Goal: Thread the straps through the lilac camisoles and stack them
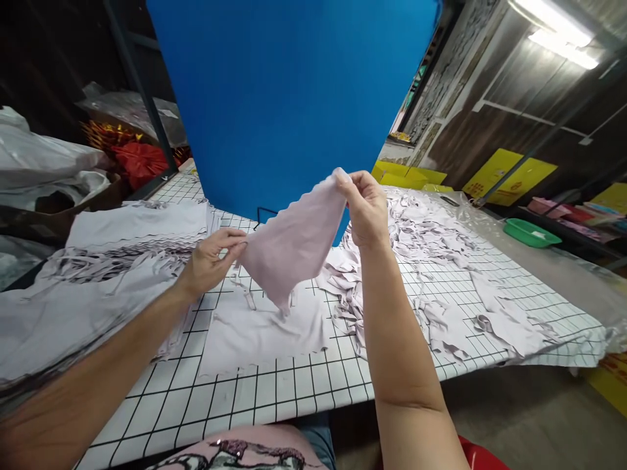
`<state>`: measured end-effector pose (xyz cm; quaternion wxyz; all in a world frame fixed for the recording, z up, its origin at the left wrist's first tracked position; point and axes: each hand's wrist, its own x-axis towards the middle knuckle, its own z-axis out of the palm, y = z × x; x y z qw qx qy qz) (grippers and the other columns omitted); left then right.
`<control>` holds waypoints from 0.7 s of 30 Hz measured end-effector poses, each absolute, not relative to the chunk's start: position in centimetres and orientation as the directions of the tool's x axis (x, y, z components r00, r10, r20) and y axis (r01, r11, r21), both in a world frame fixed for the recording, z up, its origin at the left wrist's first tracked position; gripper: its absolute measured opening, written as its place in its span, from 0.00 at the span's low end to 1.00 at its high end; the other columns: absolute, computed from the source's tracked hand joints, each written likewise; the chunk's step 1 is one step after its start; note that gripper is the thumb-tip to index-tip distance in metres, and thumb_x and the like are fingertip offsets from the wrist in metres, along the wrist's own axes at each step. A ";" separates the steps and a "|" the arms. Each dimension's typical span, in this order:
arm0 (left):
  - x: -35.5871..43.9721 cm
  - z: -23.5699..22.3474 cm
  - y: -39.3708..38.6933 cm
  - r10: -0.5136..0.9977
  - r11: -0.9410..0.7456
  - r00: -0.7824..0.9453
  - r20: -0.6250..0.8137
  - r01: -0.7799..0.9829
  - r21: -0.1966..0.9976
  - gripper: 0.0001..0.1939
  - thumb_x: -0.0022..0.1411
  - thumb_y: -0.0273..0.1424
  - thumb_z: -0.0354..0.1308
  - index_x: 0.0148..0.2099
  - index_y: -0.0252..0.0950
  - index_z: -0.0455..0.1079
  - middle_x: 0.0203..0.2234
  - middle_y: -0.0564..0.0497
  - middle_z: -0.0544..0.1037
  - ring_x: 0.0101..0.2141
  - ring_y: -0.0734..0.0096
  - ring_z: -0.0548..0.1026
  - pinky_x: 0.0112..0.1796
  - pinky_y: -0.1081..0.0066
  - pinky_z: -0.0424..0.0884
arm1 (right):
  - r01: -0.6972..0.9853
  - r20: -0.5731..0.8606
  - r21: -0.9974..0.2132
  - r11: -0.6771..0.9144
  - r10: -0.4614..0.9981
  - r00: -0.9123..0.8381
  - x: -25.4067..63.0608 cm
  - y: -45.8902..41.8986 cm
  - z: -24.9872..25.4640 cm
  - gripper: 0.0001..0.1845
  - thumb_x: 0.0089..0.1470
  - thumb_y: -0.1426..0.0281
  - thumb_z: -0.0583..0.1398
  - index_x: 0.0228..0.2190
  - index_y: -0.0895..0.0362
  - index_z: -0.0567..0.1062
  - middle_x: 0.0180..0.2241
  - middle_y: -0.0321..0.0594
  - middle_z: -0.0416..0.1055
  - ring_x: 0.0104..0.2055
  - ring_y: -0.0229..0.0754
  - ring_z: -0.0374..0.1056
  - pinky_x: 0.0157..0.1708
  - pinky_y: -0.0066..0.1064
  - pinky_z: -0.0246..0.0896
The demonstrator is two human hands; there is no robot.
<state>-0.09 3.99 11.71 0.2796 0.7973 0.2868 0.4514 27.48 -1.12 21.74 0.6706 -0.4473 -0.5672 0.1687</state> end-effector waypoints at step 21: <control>-4.3 17.0 4.0 0.483 -0.672 0.872 -0.081 0.429 0.603 0.22 0.62 0.48 0.54 0.51 0.39 0.71 0.37 0.51 0.76 0.38 0.68 0.73 0.37 0.74 0.66 | -0.035 0.328 -0.925 0.379 0.839 0.435 30.6 -2.1 14.1 0.21 0.42 0.56 0.70 0.27 0.55 0.67 0.25 0.29 0.64 0.26 0.31 0.59 0.26 0.21 0.55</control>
